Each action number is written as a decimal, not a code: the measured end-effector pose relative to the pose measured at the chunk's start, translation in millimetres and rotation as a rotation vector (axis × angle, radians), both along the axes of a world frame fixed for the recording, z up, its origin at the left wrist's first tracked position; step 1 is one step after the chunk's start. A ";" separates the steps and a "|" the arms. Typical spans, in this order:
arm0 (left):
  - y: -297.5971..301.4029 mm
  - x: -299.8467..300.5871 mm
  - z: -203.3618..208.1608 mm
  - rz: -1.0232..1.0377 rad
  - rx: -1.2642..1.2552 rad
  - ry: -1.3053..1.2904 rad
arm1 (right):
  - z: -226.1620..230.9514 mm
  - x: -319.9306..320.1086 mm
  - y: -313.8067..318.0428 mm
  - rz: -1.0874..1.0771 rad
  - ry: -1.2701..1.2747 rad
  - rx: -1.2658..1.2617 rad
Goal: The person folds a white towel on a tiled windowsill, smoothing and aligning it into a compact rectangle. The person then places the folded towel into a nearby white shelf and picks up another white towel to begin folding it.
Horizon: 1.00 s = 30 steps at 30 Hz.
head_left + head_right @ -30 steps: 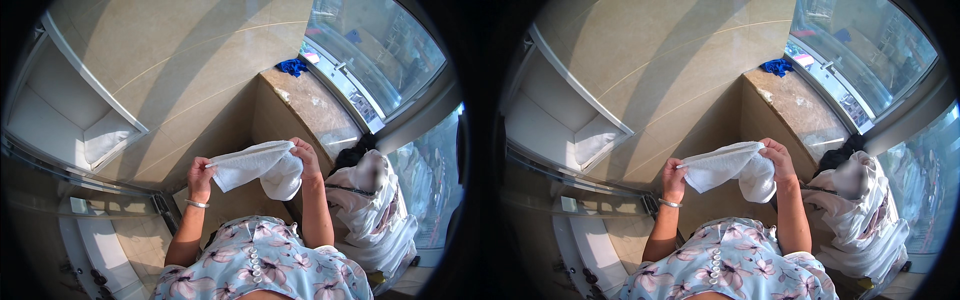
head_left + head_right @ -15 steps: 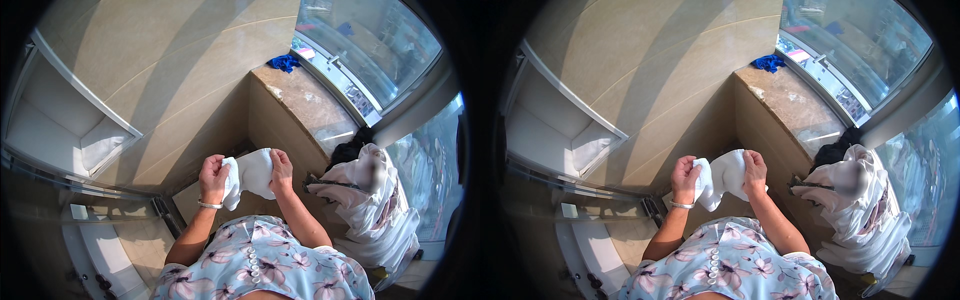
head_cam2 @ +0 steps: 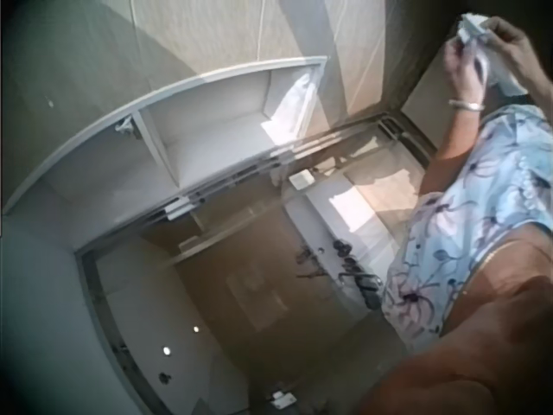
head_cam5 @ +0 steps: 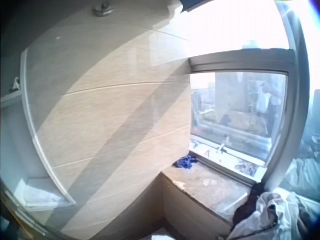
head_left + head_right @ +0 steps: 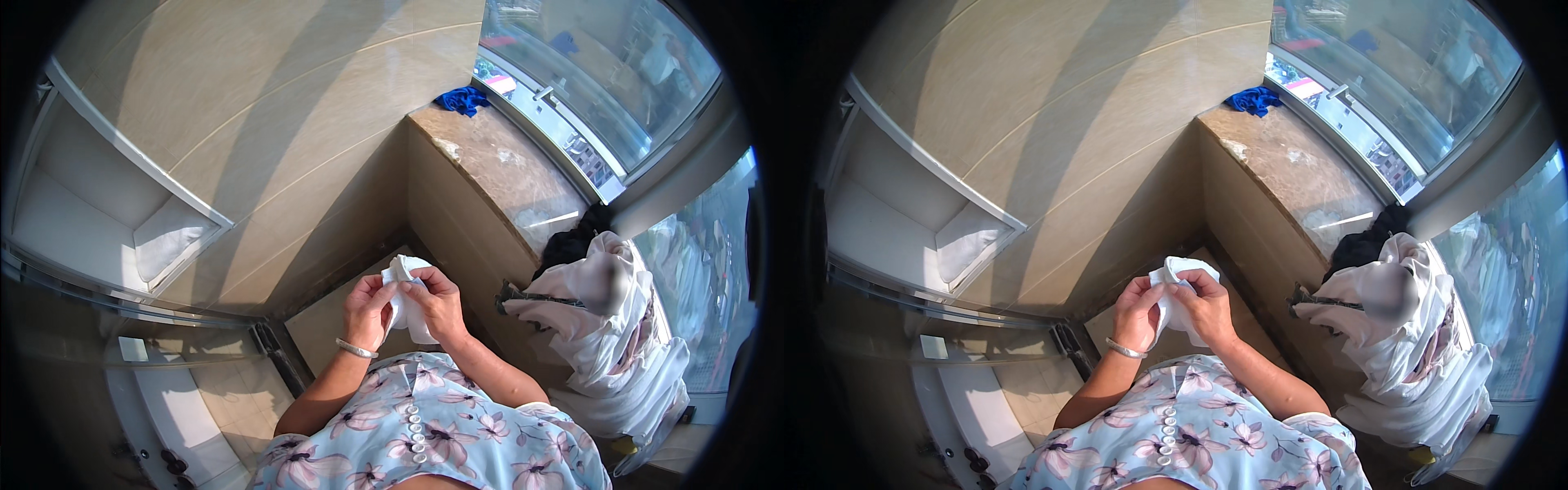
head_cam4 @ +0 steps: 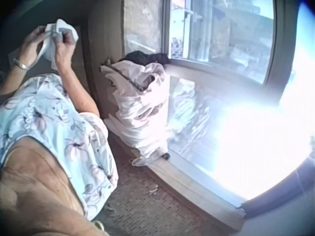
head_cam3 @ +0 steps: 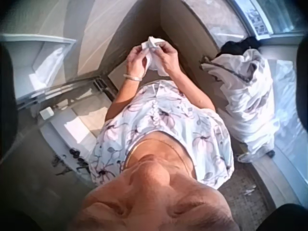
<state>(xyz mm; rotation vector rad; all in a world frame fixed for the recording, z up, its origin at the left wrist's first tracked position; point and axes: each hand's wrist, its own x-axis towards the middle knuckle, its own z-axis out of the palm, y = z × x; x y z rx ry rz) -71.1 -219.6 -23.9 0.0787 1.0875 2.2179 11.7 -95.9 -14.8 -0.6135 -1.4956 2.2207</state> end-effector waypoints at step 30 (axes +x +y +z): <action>3.5 2.5 46.1 0.313 -0.616 1.392 | 12.6 -13.6 -1.5 0.051 0.013 -0.015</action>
